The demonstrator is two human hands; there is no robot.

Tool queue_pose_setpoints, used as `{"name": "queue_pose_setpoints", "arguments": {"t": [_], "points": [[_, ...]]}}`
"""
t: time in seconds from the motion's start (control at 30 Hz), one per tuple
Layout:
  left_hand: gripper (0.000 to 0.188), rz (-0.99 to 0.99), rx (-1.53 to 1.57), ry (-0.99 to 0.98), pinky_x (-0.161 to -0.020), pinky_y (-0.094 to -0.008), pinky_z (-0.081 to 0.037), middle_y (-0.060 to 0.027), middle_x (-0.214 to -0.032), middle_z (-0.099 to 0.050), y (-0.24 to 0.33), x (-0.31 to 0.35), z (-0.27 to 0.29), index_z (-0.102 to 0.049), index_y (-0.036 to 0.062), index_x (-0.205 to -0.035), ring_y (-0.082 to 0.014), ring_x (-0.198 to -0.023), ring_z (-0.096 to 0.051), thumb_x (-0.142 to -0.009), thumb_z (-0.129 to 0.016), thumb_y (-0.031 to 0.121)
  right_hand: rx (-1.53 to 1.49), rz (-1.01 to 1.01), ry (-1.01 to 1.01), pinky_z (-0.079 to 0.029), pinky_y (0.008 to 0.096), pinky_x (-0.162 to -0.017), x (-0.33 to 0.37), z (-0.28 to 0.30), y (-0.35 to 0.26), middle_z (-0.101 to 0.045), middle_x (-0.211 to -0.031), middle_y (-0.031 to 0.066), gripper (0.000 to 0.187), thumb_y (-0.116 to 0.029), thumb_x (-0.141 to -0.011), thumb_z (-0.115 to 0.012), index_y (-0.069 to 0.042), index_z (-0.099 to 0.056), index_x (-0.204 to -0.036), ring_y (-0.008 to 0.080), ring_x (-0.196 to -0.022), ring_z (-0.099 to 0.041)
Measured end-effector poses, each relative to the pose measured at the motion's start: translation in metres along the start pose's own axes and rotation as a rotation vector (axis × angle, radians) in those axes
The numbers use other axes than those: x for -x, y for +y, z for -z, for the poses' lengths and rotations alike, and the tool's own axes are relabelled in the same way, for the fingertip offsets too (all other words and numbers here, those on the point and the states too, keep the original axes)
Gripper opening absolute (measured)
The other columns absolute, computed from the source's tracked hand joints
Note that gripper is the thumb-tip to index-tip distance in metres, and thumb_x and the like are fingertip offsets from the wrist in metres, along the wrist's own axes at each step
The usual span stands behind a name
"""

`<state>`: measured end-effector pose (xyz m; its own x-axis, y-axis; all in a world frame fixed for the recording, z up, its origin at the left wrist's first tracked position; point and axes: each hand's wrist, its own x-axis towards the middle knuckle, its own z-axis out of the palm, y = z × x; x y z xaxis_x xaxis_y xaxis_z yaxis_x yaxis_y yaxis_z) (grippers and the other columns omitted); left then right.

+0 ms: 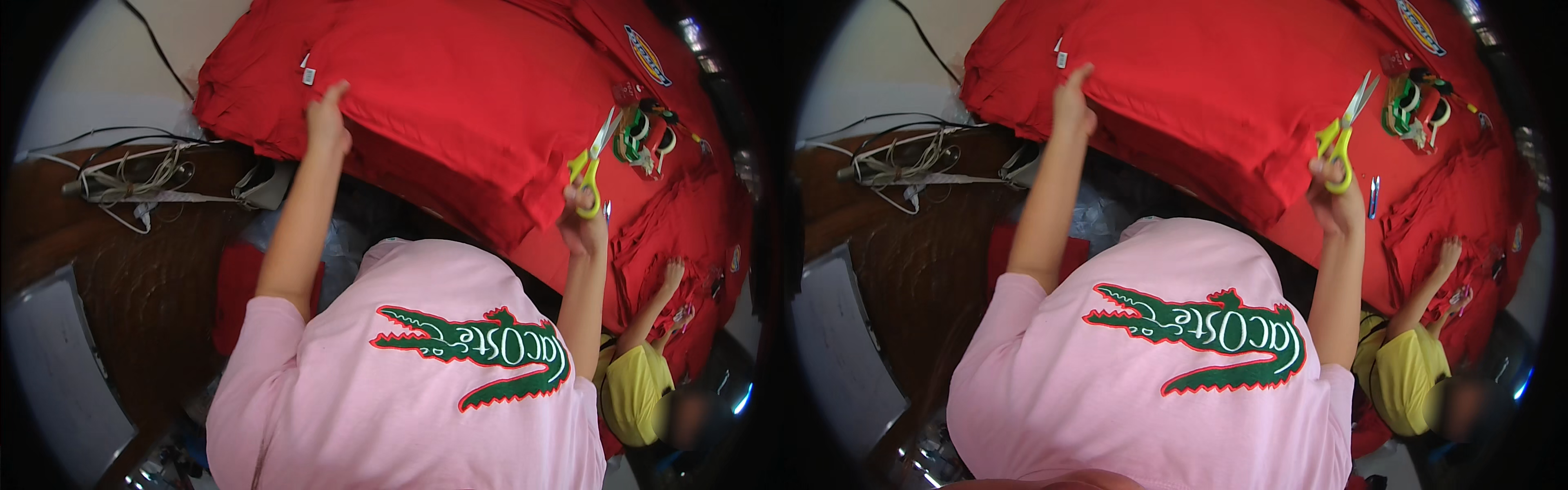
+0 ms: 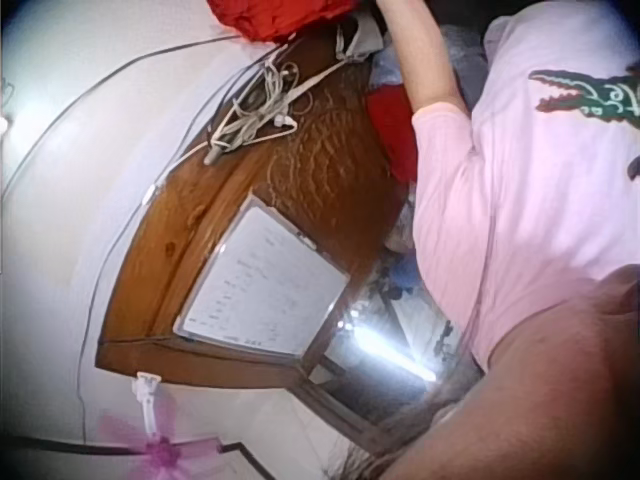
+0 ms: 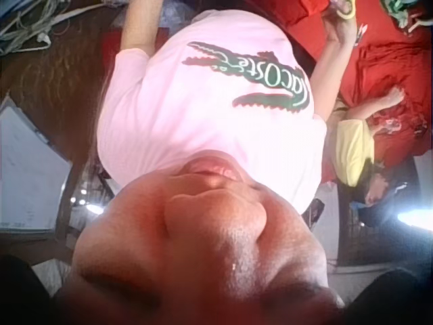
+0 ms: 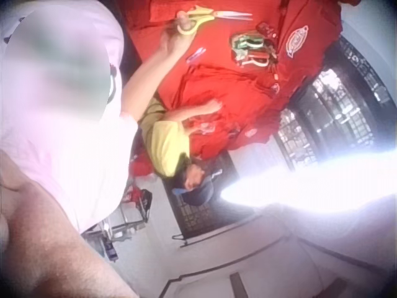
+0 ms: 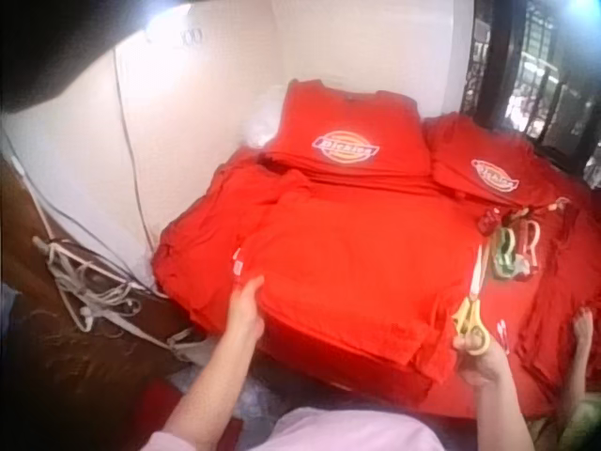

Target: The person uses shears to cut loose threads from red garments stacked on a table, handling one garment at a time.

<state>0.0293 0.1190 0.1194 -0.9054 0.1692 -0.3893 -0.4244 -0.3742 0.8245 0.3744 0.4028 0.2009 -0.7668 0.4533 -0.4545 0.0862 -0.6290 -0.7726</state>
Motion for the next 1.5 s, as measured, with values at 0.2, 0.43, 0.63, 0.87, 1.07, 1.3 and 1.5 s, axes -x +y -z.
{"name": "queue_pose_setpoints", "arguments": {"t": [0.2,0.43,0.63,0.87,1.07,1.3,1.5], "points": [[0.062,-0.188,-0.115,-0.504,-0.101,-0.0384,-0.050,-0.0169,-0.145,-0.045,0.085,-0.052,-0.096,-0.027,0.0117,-0.149,-0.0275,-0.126,-0.056,-0.100,-0.063,0.016,-0.294,0.488,0.101,-0.053,0.0383,-0.099,-0.093,0.000,-0.053,-0.068,-0.110,0.0040,0.026,-0.005,-0.087,-0.076,-0.007,-0.064,-0.110,0.0177,-0.098,-0.066],[0.027,-0.246,-0.316,-0.529,-0.095,-0.0373,-0.054,-0.0113,-0.121,-0.071,0.056,-0.017,-0.044,-0.066,0.0003,-0.122,-0.0226,-0.107,-0.070,-0.100,-0.063,0.016,0.073,0.329,0.305,-0.052,0.0357,-0.089,-0.054,0.040,0.003,-0.069,-0.111,0.0103,0.023,-0.018,-0.093,-0.071,-0.006,-0.062,-0.110,0.0205,-0.102,-0.067],[0.028,-0.103,-0.154,-0.031,-0.092,-0.0356,-0.056,-0.0159,-0.120,-0.070,0.021,-0.024,0.125,-0.060,-0.0010,-0.127,-0.0240,-0.105,-0.071,-0.102,-0.058,0.012,0.736,0.224,0.540,-0.043,0.0203,-0.064,0.028,0.105,0.132,-0.059,-0.083,-0.0015,0.029,-0.015,-0.088,-0.084,-0.003,-0.059,-0.097,0.0054,-0.075,-0.053],[0.017,0.180,-0.084,-0.138,-0.091,-0.0389,-0.060,-0.0212,-0.115,-0.072,0.005,0.011,0.128,-0.060,-0.0001,-0.116,-0.0288,-0.105,-0.072,-0.101,-0.059,0.009,0.868,0.231,0.386,-0.047,0.0246,-0.065,0.063,0.050,0.147,-0.063,-0.085,0.0023,0.029,-0.014,-0.088,-0.083,0.000,-0.063,-0.103,0.0084,-0.075,-0.056],[0.016,0.191,-0.022,-0.161,-0.097,-0.0403,-0.057,-0.0198,-0.115,-0.071,-0.031,0.071,0.078,-0.061,0.0008,-0.113,-0.0283,-0.108,-0.071,-0.099,-0.062,0.007,0.803,0.298,0.387,-0.043,0.0227,-0.062,0.037,0.047,0.103,-0.061,-0.076,-0.0016,0.022,-0.014,-0.093,-0.078,0.002,-0.067,-0.104,0.0046,-0.068,-0.051],[0.020,0.013,-0.126,-0.163,-0.090,-0.0287,-0.053,-0.0073,-0.109,-0.066,-0.076,0.131,0.024,-0.064,0.0019,-0.114,-0.0140,-0.101,-0.065,-0.094,-0.068,0.001,0.790,0.117,0.019,-0.037,0.0238,-0.059,-0.009,-0.033,0.087,-0.055,-0.072,-0.0032,0.023,-0.019,-0.095,-0.076,0.001,-0.068,-0.100,0.0043,-0.066,-0.046],[0.042,-0.399,-0.323,-0.112,-0.079,-0.0209,-0.051,-0.0013,-0.109,-0.057,-0.093,0.127,0.011,-0.061,0.0009,-0.125,-0.0062,-0.085,-0.055,-0.086,-0.071,-0.011,1.256,0.255,-0.230,-0.046,0.0285,-0.064,-0.032,-0.088,0.075,-0.062,-0.073,0.0062,0.023,-0.015,-0.090,-0.074,0.002,-0.068,-0.103,0.0108,-0.066,-0.054]]}}
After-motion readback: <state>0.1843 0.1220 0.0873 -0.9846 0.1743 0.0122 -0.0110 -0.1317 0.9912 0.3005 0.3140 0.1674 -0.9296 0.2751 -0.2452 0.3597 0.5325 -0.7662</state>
